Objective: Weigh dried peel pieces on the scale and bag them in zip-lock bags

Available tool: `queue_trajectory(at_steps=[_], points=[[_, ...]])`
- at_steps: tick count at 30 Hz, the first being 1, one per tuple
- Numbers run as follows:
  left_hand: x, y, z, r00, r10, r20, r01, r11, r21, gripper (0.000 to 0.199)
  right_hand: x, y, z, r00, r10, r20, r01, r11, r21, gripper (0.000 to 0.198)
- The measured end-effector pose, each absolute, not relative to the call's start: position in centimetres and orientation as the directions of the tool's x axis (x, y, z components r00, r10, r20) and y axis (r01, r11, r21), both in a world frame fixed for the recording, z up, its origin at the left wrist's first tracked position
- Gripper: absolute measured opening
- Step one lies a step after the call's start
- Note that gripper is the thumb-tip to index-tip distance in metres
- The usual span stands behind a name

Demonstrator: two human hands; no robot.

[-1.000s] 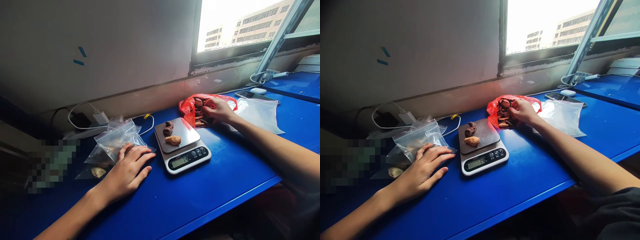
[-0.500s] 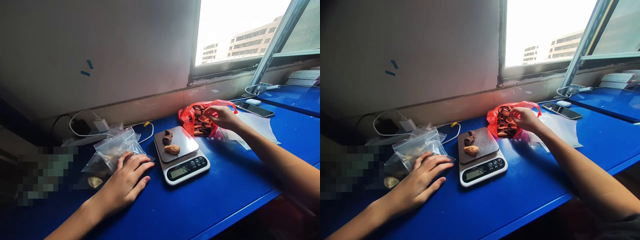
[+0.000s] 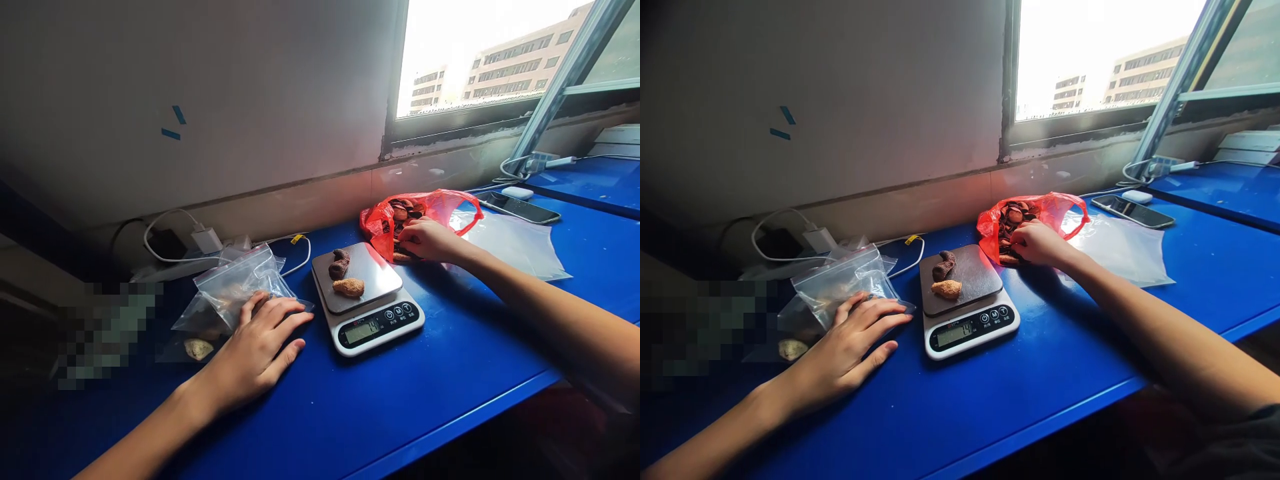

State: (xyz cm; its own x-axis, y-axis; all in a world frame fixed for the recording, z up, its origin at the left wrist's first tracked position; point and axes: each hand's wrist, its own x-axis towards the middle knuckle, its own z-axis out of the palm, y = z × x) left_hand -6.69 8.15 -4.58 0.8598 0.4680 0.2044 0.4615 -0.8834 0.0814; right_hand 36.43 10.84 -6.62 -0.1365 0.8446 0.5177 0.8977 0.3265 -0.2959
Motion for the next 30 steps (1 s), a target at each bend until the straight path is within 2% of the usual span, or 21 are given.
queue_trajectory(at_steps=[3, 7, 15, 21, 27, 30], points=[[-6.6, 8.1, -4.4, 0.859, 0.469, 0.204, 0.463, -0.883, 0.078, 0.036, 36.4, 10.9, -6.2, -0.112, 0.848, 0.518, 0.907, 0.301, -0.296, 0.024], [-6.6, 8.2, -4.4, 0.858, 0.469, 0.209, 0.465, -0.882, 0.071, 0.037, 37.1, 10.4, -5.1, 0.009, 0.839, 0.545, 0.917, 0.210, -0.339, 0.016], [-6.7, 8.3, -4.6, 0.855, 0.470, 0.220, 0.466, -0.882, 0.071, 0.036, 39.2, 9.3, -3.2, 0.198, 0.754, 0.626, 0.918, 0.081, -0.388, 0.017], [-6.8, 8.3, -4.6, 0.863, 0.461, 0.209, 0.456, -0.887, 0.074, 0.036, 39.2, 9.4, -3.6, 0.205, 0.748, 0.631, 0.912, 0.088, -0.400, 0.015], [-6.8, 8.3, -4.5, 0.862, 0.466, 0.199, 0.462, -0.884, 0.070, 0.035, 40.1, 9.6, -4.1, 0.286, 0.711, 0.642, 0.905, 0.020, -0.425, 0.014], [-6.8, 8.3, -4.5, 0.863, 0.461, 0.207, 0.457, -0.887, 0.072, 0.035, 39.1, 9.5, -4.0, 0.211, 0.728, 0.652, 0.919, 0.080, -0.386, 0.012]])
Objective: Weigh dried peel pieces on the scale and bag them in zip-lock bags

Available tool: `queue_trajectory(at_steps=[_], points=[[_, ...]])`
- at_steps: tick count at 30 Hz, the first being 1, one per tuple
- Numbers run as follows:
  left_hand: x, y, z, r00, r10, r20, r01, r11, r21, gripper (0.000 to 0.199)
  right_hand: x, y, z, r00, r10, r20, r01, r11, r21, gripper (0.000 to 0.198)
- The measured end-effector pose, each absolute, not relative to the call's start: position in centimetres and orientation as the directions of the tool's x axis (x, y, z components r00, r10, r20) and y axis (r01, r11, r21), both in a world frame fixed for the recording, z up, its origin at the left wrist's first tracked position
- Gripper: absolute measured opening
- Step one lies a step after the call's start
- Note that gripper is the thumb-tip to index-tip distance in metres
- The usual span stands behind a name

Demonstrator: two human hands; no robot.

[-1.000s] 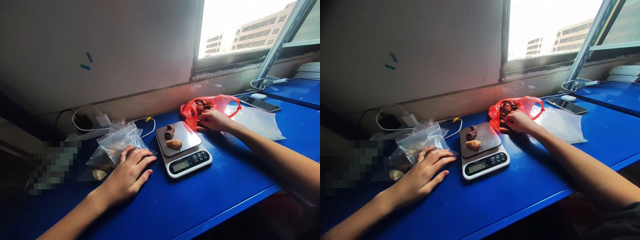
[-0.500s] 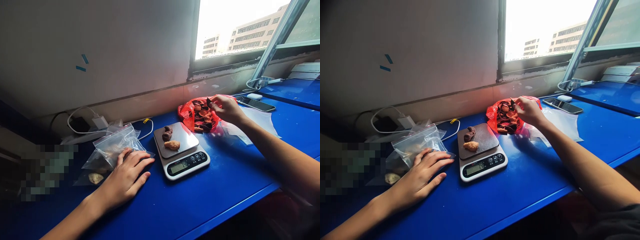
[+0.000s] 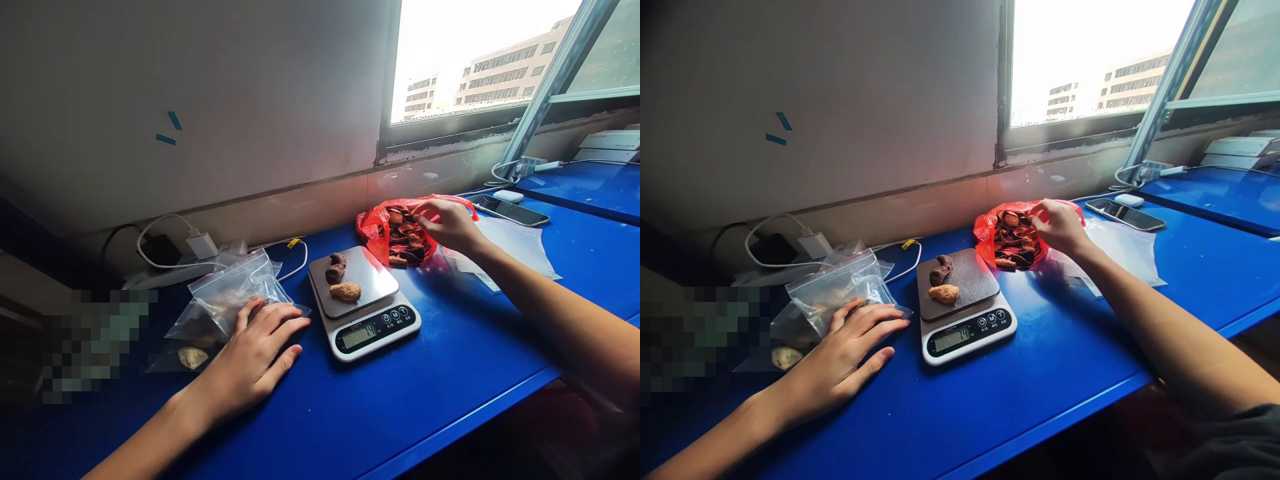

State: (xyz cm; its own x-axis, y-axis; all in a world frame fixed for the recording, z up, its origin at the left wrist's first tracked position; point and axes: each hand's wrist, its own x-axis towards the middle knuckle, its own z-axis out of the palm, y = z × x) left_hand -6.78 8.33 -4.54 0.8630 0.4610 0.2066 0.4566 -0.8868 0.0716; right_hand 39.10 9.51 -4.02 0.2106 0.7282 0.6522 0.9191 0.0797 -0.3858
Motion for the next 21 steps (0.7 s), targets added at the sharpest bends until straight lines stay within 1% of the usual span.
queue_trajectory(at_steps=[5, 8, 11, 14, 19, 21], points=[[-6.6, 8.3, -4.4, 0.862, 0.464, 0.205, 0.459, -0.886, 0.074, 0.034, 35.6, 9.9, -5.0, -0.026, 0.797, 0.604, 0.916, 0.262, -0.306, 0.012], [-6.4, 8.2, -4.3, 0.867, 0.464, 0.182, 0.458, -0.885, 0.076, 0.034, 34.0, 10.3, -6.0, -0.107, 0.810, 0.576, 0.910, 0.314, -0.272, 0.015], [-6.6, 8.2, -4.4, 0.865, 0.463, 0.196, 0.458, -0.886, 0.071, 0.034, 33.3, 10.7, -6.6, -0.151, 0.820, 0.553, 0.906, 0.338, -0.254, 0.016], [-6.8, 8.3, -4.7, 0.860, 0.459, 0.225, 0.457, -0.887, 0.063, 0.034, 33.1, 10.9, -6.6, -0.145, 0.822, 0.551, 0.910, 0.330, -0.253, 0.014], [-6.6, 8.2, -4.7, 0.853, 0.461, 0.246, 0.461, -0.885, 0.061, 0.034, 33.6, 10.8, -6.5, -0.034, 0.803, 0.596, 0.919, 0.259, -0.297, 0.010], [-6.6, 8.2, -4.6, 0.849, 0.465, 0.252, 0.465, -0.883, 0.060, 0.034, 33.9, 10.6, -6.4, 0.005, 0.790, 0.613, 0.915, 0.244, -0.322, 0.014]])
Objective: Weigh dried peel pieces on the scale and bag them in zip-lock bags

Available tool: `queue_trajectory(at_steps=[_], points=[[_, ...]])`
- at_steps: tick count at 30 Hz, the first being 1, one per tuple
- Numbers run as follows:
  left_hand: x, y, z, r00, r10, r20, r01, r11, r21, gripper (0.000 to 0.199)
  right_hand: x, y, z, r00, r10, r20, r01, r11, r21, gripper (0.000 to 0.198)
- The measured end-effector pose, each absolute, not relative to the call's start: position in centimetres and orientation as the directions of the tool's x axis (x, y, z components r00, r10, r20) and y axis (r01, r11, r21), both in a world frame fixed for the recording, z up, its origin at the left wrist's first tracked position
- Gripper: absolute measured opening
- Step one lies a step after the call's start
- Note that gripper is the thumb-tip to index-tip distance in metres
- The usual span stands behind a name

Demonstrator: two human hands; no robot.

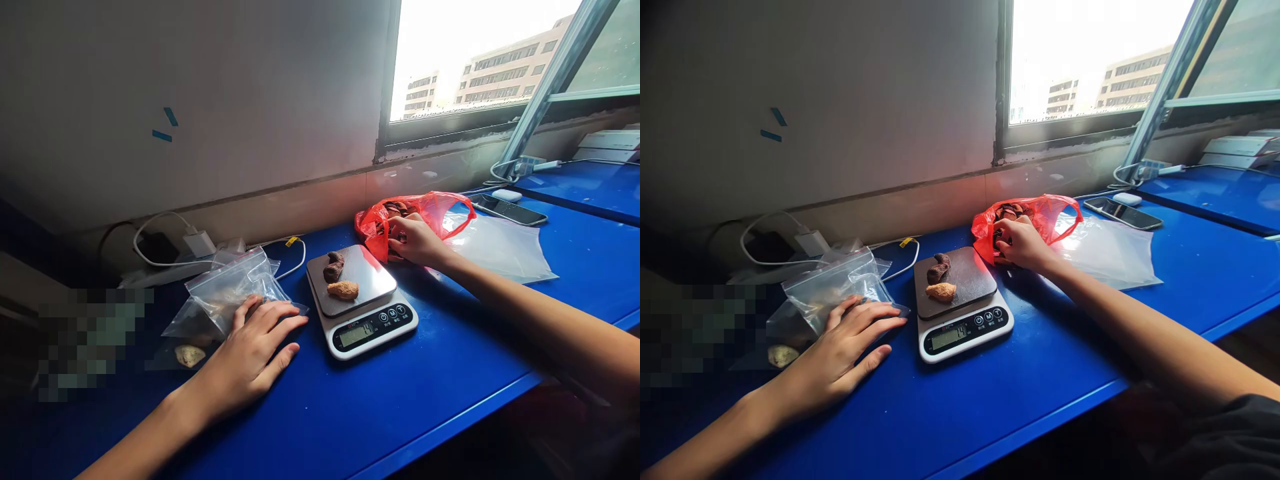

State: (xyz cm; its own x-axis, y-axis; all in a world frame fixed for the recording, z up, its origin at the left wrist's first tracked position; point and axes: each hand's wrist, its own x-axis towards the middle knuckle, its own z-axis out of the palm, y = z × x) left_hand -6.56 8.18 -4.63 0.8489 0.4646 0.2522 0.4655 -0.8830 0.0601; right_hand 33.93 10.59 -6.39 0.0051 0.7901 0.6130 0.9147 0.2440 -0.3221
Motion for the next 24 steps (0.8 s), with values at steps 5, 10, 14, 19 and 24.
queue_trajectory(at_steps=[5, 10, 14, 19, 24], points=[[-6.7, 8.4, -4.6, 0.864, 0.446, 0.232, 0.445, -0.894, 0.061, 0.035, 34.7, 10.4, -5.9, 0.050, 0.771, 0.635, 0.904, 0.235, -0.357, 0.024], [-6.8, 8.4, -4.8, 0.860, 0.447, 0.244, 0.446, -0.893, 0.064, 0.035, 35.8, 10.7, -5.9, 0.103, 0.737, 0.668, 0.921, 0.184, -0.345, 0.026], [-6.8, 8.4, -4.8, 0.860, 0.453, 0.237, 0.450, -0.890, 0.068, 0.035, 36.0, 10.8, -6.3, 0.092, 0.728, 0.680, 0.934, 0.174, -0.313, 0.023], [-6.9, 8.5, -4.7, 0.862, 0.455, 0.225, 0.452, -0.889, 0.066, 0.035, 34.4, 10.9, -6.8, -0.072, 0.788, 0.611, 0.939, 0.259, -0.224, 0.010], [-6.8, 8.5, -4.7, 0.862, 0.452, 0.228, 0.449, -0.891, 0.068, 0.035, 34.2, 11.0, -7.0, -0.142, 0.840, 0.524, 0.936, 0.286, -0.205, 0.018]])
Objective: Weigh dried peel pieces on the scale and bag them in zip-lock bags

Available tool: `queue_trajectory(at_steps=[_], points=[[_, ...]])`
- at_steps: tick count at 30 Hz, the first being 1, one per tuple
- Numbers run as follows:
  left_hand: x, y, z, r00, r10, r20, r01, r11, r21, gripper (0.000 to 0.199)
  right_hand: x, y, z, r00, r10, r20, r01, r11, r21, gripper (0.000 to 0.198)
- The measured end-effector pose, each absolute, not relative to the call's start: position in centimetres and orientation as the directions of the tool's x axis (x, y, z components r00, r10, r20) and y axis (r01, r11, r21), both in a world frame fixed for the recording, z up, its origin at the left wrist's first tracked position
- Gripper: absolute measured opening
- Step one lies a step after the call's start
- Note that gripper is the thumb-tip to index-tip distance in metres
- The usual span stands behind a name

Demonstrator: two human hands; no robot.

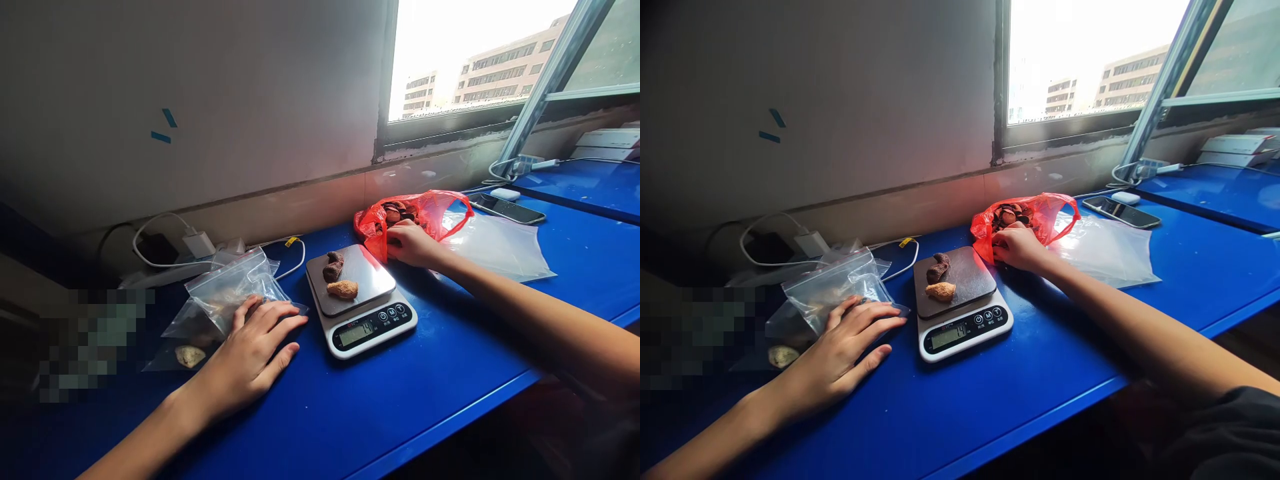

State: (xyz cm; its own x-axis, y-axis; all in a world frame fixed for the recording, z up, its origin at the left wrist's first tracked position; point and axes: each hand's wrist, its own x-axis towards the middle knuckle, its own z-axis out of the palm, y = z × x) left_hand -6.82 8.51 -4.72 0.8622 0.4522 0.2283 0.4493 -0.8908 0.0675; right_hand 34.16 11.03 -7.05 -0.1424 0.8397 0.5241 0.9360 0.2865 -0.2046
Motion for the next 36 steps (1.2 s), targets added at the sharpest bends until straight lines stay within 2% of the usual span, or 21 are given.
queue_trajectory(at_steps=[8, 17, 25, 30, 36], points=[[-6.4, 8.0, -4.5, 0.846, 0.474, 0.243, 0.475, -0.878, 0.060, 0.035, 34.8, 11.0, -6.8, -0.117, 0.842, 0.527, 0.935, 0.272, -0.226, 0.020], [-6.3, 7.8, -4.4, 0.838, 0.487, 0.248, 0.488, -0.871, 0.063, 0.035, 36.0, 10.1, -4.5, 0.124, 0.736, 0.665, 0.924, 0.158, -0.347, 0.015], [-6.2, 7.7, -4.3, 0.834, 0.495, 0.243, 0.495, -0.866, 0.066, 0.034, 34.4, 7.8, -2.3, 0.153, 0.662, 0.734, 0.870, 0.262, -0.417, 0.012], [-6.4, 7.9, -4.4, 0.846, 0.473, 0.246, 0.474, -0.878, 0.059, 0.034, 31.8, 6.7, -2.1, 0.079, 0.709, 0.701, 0.815, 0.359, -0.454, 0.018], [-6.6, 8.3, -4.5, 0.853, 0.464, 0.239, 0.465, -0.883, 0.056, 0.035, 29.4, 5.9, -2.9, -0.145, 0.702, 0.697, 0.795, 0.502, -0.340, 0.013]])
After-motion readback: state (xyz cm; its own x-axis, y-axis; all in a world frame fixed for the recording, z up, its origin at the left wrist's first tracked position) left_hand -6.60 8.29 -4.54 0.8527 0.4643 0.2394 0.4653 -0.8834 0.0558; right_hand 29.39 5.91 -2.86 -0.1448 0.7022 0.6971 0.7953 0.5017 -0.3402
